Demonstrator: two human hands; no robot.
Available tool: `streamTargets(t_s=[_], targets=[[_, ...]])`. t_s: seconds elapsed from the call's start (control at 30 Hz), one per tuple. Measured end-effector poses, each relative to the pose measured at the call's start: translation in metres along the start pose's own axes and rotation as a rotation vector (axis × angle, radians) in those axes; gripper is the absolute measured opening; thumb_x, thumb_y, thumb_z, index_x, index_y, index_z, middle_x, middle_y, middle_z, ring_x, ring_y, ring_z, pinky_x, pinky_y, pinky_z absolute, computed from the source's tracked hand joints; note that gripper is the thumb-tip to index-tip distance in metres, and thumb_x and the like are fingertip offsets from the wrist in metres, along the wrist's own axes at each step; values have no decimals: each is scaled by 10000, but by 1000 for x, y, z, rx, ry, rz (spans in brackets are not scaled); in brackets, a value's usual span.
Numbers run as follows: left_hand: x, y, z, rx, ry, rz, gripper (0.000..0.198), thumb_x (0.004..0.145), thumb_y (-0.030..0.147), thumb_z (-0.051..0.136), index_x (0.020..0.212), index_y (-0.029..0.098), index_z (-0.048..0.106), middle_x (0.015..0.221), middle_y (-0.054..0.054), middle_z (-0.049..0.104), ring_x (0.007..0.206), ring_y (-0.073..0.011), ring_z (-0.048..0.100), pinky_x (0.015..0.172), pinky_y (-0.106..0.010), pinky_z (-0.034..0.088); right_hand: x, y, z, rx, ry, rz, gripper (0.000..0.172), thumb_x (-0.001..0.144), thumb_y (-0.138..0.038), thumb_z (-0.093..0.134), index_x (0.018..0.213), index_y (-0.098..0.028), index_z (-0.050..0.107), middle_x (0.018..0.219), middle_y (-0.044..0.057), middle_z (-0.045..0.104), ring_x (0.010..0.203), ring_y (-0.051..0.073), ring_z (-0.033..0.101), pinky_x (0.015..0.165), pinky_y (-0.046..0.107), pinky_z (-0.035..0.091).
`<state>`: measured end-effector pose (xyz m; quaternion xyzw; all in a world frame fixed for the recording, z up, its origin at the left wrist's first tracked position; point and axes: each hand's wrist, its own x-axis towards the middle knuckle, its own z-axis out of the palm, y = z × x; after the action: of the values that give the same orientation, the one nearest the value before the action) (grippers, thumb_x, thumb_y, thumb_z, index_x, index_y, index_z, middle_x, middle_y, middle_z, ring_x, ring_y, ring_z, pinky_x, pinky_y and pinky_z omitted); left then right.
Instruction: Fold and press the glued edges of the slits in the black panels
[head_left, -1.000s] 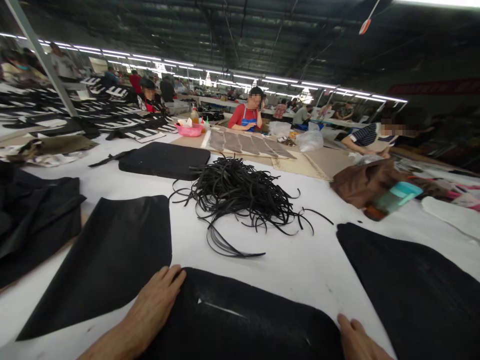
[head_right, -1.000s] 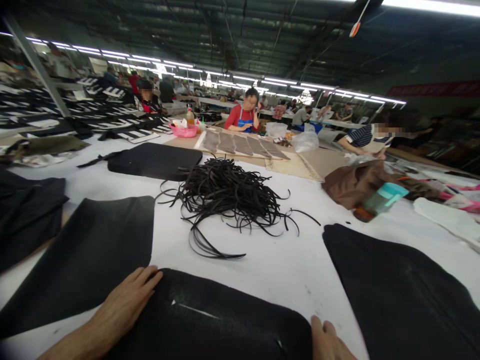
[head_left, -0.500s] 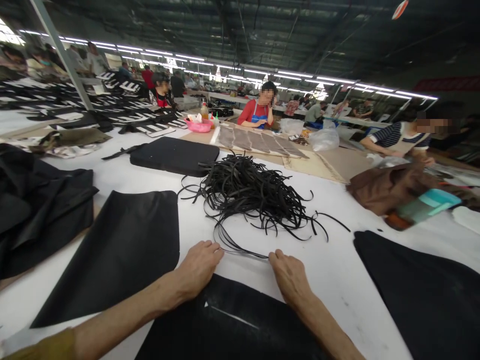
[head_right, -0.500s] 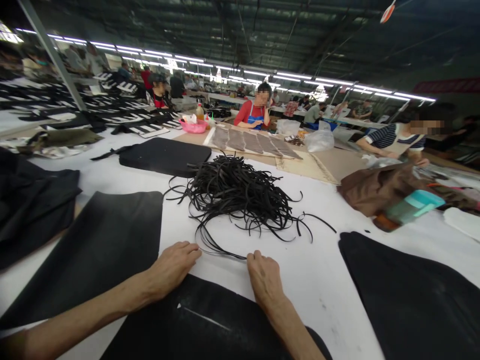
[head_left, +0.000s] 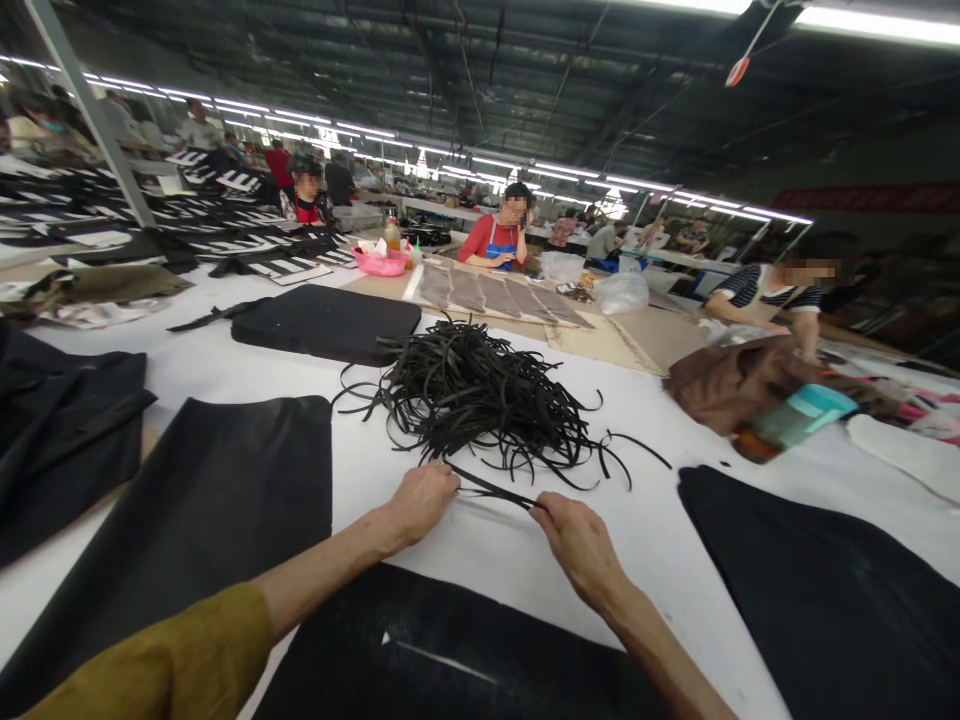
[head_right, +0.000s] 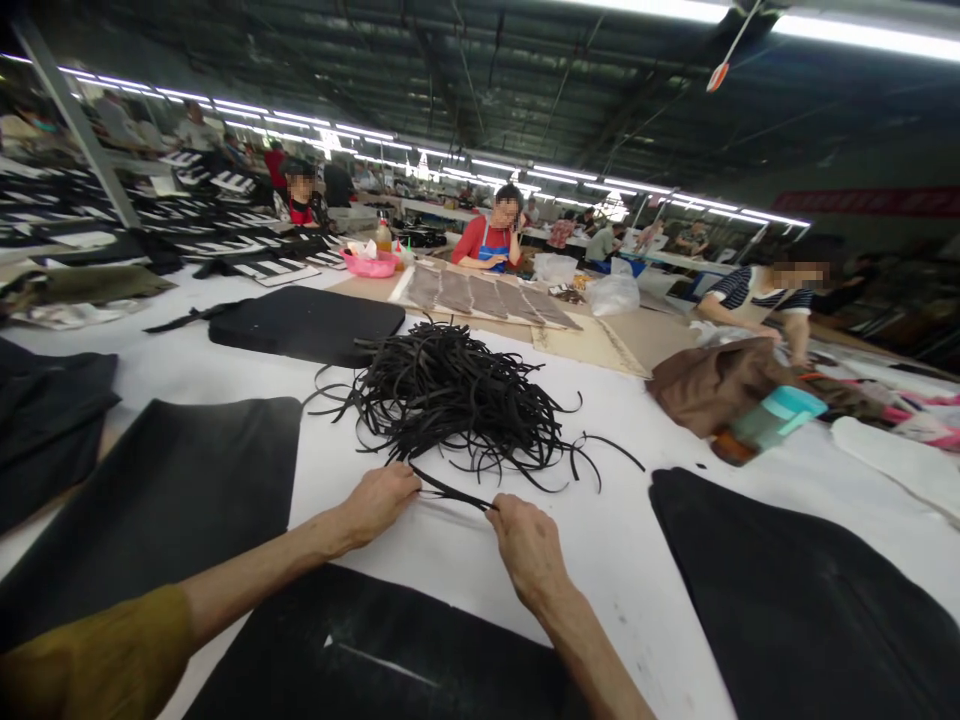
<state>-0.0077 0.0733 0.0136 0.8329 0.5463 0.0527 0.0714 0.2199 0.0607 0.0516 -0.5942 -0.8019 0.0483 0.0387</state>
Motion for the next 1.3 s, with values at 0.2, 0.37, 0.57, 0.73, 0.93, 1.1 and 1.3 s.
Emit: streamTargets(t_s=[0.2, 0.37, 0.57, 0.73, 0.93, 1.1, 1.3], targets=[[10, 6, -5, 54, 53, 3, 192, 860, 135, 373, 904, 175, 555, 890, -64, 617, 886, -212, 561, 718, -322, 457, 11, 19, 11, -160, 11, 101, 348, 931, -366, 325, 729, -205, 557, 708, 47, 653, 720, 189, 607, 605, 270, 319], [13, 0, -14, 47, 90, -67, 221, 895, 215, 356, 848, 182, 569, 908, -59, 623, 898, -188, 571, 722, -285, 437, 13, 26, 18, -207, 26, 155, 392, 937, -415, 277, 779, -209, 571, 735, 51, 660, 727, 188, 619, 613, 270, 332], [13, -21, -26, 24, 131, -280, 296, 914, 302, 298, 931, 206, 578, 779, -60, 659, 754, -207, 619, 639, -289, 412, 17, 43, 21, -243, 5, 214, 330, 931, -302, 296, 870, -202, 604, 876, 66, 661, 758, 183, 628, 607, 271, 360], [17, -31, -35, -5, 167, -351, 358, 908, 427, 293, 900, 237, 596, 815, -29, 662, 800, -182, 613, 659, -260, 400, 21, 58, 20, -277, -16, 278, 318, 909, -289, 337, 886, -176, 633, 842, 115, 665, 761, 226, 633, 603, 302, 378], [16, -36, -29, 37, 159, -335, 330, 788, 333, 551, 1100, 234, 510, 1276, -73, 473, 954, -217, 579, 714, -287, 435, 15, 63, 10, -281, -44, 173, 323, 904, -323, 382, 767, -176, 635, 781, 83, 669, 759, 211, 633, 603, 280, 363], [8, -24, -12, 91, 176, -255, 547, 766, 131, 513, 1282, 209, 349, 1434, -122, 241, 1140, -272, 452, 915, -397, 380, -2, 66, -2, -311, -24, 145, 302, 922, -268, 323, 853, -178, 603, 782, 98, 672, 748, 239, 632, 591, 300, 349], [8, -14, 0, 93, 115, -69, 423, 821, 123, 435, 1229, 234, 429, 1321, -77, 432, 1213, -231, 386, 1026, -429, 275, -36, 90, -39, -242, 37, 208, 298, 908, -261, 293, 1041, -180, 547, 774, 98, 667, 772, 240, 623, 622, 304, 372]])
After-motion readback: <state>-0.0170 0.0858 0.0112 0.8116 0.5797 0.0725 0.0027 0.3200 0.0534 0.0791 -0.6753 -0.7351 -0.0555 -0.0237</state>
